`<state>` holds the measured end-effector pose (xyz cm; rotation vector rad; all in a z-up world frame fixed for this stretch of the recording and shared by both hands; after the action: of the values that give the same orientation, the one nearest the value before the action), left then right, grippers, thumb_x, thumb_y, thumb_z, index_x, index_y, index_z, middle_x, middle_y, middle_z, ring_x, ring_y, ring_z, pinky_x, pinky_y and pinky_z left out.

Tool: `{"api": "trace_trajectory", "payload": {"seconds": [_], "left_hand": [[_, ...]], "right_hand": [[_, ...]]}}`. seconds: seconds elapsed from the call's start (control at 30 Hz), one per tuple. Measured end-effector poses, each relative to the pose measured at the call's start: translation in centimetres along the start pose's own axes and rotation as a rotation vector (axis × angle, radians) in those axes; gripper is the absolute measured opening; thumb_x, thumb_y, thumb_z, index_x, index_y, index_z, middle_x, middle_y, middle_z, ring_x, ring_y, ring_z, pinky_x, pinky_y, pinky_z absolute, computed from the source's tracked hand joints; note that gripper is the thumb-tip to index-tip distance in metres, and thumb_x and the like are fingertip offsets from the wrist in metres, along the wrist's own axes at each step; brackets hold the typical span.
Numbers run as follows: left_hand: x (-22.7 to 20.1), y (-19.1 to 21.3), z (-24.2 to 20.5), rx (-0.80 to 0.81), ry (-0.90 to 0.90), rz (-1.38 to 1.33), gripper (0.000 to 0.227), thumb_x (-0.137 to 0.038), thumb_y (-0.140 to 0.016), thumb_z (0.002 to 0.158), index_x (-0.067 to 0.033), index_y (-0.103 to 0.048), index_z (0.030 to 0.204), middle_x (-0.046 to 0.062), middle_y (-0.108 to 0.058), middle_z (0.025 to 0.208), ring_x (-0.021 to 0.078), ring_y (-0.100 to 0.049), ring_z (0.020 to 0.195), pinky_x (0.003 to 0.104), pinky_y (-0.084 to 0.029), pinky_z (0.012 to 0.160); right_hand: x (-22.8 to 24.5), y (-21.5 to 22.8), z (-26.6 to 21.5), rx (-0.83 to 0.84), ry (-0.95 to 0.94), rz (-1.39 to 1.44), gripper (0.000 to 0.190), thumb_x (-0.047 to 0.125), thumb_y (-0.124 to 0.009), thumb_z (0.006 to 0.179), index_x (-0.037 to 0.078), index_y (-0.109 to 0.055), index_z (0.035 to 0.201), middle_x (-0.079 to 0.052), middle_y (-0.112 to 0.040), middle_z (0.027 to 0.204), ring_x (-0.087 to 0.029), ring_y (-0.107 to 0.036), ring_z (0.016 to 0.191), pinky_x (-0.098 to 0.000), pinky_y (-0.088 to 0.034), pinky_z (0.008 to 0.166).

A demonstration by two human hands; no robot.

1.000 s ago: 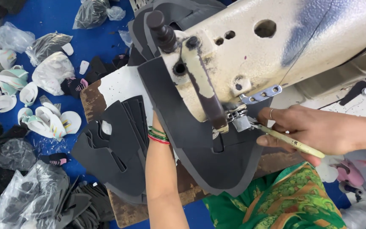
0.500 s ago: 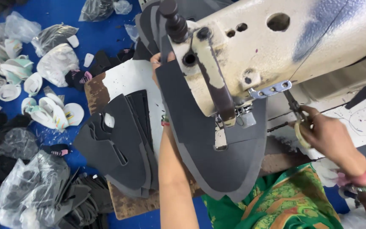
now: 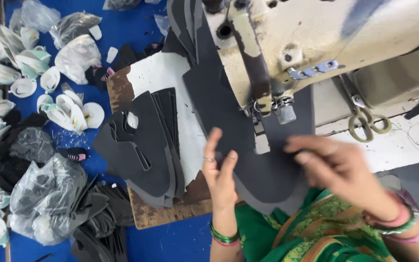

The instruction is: Stitching black shoe upper components using an industrial sewing machine.

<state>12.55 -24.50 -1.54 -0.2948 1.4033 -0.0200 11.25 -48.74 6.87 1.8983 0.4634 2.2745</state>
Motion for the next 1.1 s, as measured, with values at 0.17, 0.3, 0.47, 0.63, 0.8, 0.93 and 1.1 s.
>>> {"api": "trace_trajectory", "payload": {"seconds": [0.17,0.3,0.47,0.63,0.8,0.93,1.1], "left_hand": [[0.7,-2.5,-1.4,-0.058,0.239,-0.282,0.05,0.008,-0.063,0.095,0.0043,-0.061,0.145,0.016,-0.068,0.118,0.0156,-0.061,0.096,0.028,-0.052,0.087],[0.0,-4.6,-1.3,-0.165,0.245,-0.287,0.052,0.005,-0.071,0.089,0.0,-0.058,0.14,0.008,-0.07,0.121,0.012,-0.065,0.104,0.029,-0.055,0.094],[2.1,-4.4,-1.2,-0.203,0.231,-0.345,0.058,0.005,-0.075,0.088,-0.0006,-0.058,0.143,0.01,-0.07,0.117,0.014,-0.066,0.1,0.03,-0.055,0.093],[3.8,-4.2,-0.6,-0.211,0.207,-0.299,0.062,0.007,-0.078,0.087,-0.0016,-0.058,0.145,0.008,-0.07,0.11,0.0133,-0.063,0.093,0.029,-0.054,0.087],[3.5,-4.5,0.5,-0.193,0.166,-0.255,0.036,0.007,-0.075,0.091,0.0017,-0.065,0.125,0.006,-0.072,0.114,0.0115,-0.066,0.099,0.027,-0.054,0.092],[4.2,-4.4,1.4,-0.188,0.15,-0.236,0.036,0.009,-0.074,0.088,-0.0007,-0.067,0.122,0.005,-0.071,0.112,0.0111,-0.066,0.099,0.027,-0.055,0.092],[4.7,-4.7,2.0,-0.246,0.169,-0.384,0.027,0.01,-0.074,0.087,-0.0007,-0.068,0.112,0.006,-0.073,0.105,0.0134,-0.069,0.093,0.029,-0.056,0.084]], "right_hand": [[-0.4,-3.9,0.9,0.269,-0.306,-0.067,0.046,0.016,-0.064,0.098,0.012,-0.059,0.143,-0.012,-0.072,0.107,-0.026,-0.072,0.072,-0.0337,-0.058,0.064],[0.6,-4.3,1.1,0.278,0.027,-0.109,0.051,0.009,-0.062,0.094,0.005,-0.052,0.143,-0.017,-0.06,0.131,-0.034,-0.069,0.103,-0.038,-0.056,0.082],[-1.1,-4.6,1.3,0.296,-0.05,-0.127,0.058,0.003,-0.06,0.089,0.011,-0.051,0.146,-0.014,-0.057,0.132,-0.034,-0.07,0.1,-0.0388,-0.057,0.078],[-2.5,-4.7,1.8,0.289,-0.075,-0.149,0.063,0.0,-0.06,0.087,0.013,-0.051,0.148,-0.013,-0.057,0.13,-0.035,-0.071,0.094,-0.041,-0.057,0.073],[-3.0,-4.8,2.6,0.295,-0.113,-0.189,0.065,0.003,-0.061,0.088,0.016,-0.049,0.151,-0.013,-0.057,0.123,-0.037,-0.07,0.084,-0.0437,-0.055,0.065],[-3.8,-5.3,2.8,0.314,-0.134,-0.225,0.068,0.005,-0.061,0.089,0.017,-0.045,0.154,-0.016,-0.056,0.118,-0.041,-0.067,0.077,-0.0462,-0.054,0.062],[-3.7,-5.1,3.7,0.276,-0.045,-0.3,0.064,0.009,-0.063,0.088,0.015,-0.047,0.15,-0.023,-0.053,0.134,-0.046,-0.066,0.068,-0.0488,-0.054,0.055]]}}
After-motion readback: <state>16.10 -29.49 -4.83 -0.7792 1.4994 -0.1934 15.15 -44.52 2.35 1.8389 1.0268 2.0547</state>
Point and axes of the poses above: each hand's wrist, its own z-axis towards the middle knuckle, its own y-axis out of the back of the hand, x = y × z, the point moved 7 cm from there along z, towards the middle knuckle
